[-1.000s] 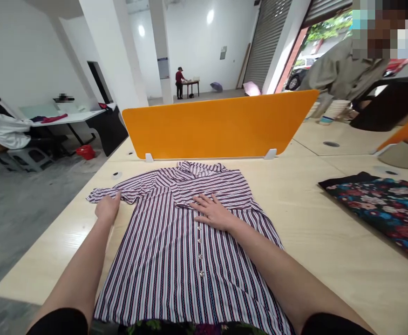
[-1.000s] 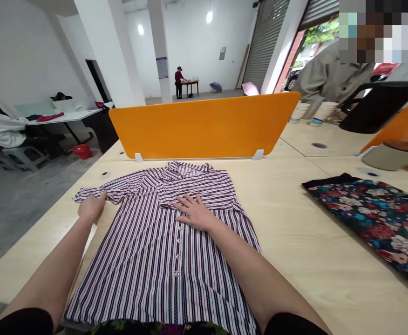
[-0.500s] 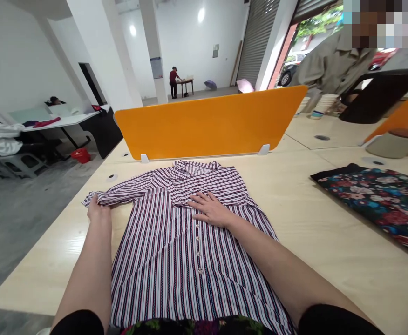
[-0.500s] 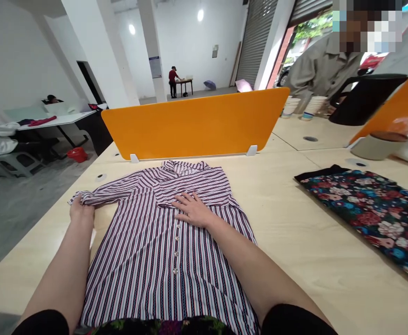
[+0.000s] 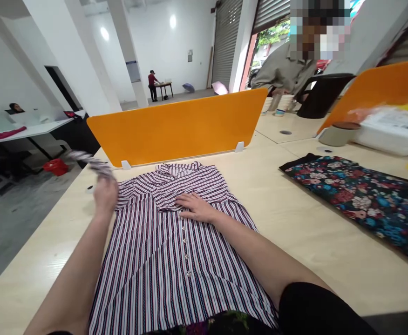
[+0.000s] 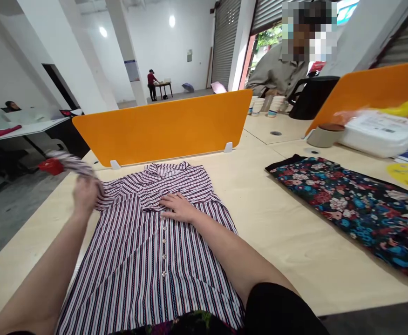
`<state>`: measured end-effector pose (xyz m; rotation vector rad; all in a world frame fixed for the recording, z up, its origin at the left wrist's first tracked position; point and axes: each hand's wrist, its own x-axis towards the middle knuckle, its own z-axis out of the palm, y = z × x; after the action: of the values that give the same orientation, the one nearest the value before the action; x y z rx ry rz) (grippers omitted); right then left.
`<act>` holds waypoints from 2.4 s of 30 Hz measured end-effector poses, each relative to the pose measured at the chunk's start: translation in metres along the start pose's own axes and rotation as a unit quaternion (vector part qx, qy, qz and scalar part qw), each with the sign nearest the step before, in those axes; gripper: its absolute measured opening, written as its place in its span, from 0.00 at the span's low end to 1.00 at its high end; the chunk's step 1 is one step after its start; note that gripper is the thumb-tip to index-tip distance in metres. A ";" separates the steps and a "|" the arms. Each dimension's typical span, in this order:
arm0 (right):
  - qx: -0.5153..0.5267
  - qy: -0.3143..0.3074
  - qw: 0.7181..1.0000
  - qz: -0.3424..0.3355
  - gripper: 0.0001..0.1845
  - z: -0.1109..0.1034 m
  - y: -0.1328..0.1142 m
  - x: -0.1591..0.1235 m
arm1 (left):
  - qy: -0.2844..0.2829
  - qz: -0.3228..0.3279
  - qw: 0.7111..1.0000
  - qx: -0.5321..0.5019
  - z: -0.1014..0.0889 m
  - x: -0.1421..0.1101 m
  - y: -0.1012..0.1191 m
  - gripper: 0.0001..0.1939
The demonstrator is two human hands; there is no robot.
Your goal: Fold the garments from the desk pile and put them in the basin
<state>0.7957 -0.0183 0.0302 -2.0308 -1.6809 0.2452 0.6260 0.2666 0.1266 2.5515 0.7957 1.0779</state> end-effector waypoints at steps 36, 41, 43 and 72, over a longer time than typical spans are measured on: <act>-0.051 0.123 0.988 -0.074 0.10 -0.040 -0.001 0.013 | -0.209 0.019 0.953 0.220 0.062 -0.068 -0.020 0.29; -0.025 0.098 0.992 0.074 0.10 -0.036 0.014 -0.001 | -0.110 -0.001 0.973 0.203 0.060 -0.068 -0.014 0.27; -0.016 0.164 0.974 0.156 0.12 -0.034 0.020 0.009 | -0.088 0.034 0.980 0.174 0.061 -0.061 -0.011 0.26; -0.102 0.161 0.969 0.157 0.27 -0.018 0.019 0.051 | -0.123 0.027 0.983 0.134 0.110 -0.020 -0.007 0.23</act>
<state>0.8310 0.0235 0.0454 -2.3367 -1.2266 -0.1552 0.6915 0.2581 0.0361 2.8715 0.8609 0.6876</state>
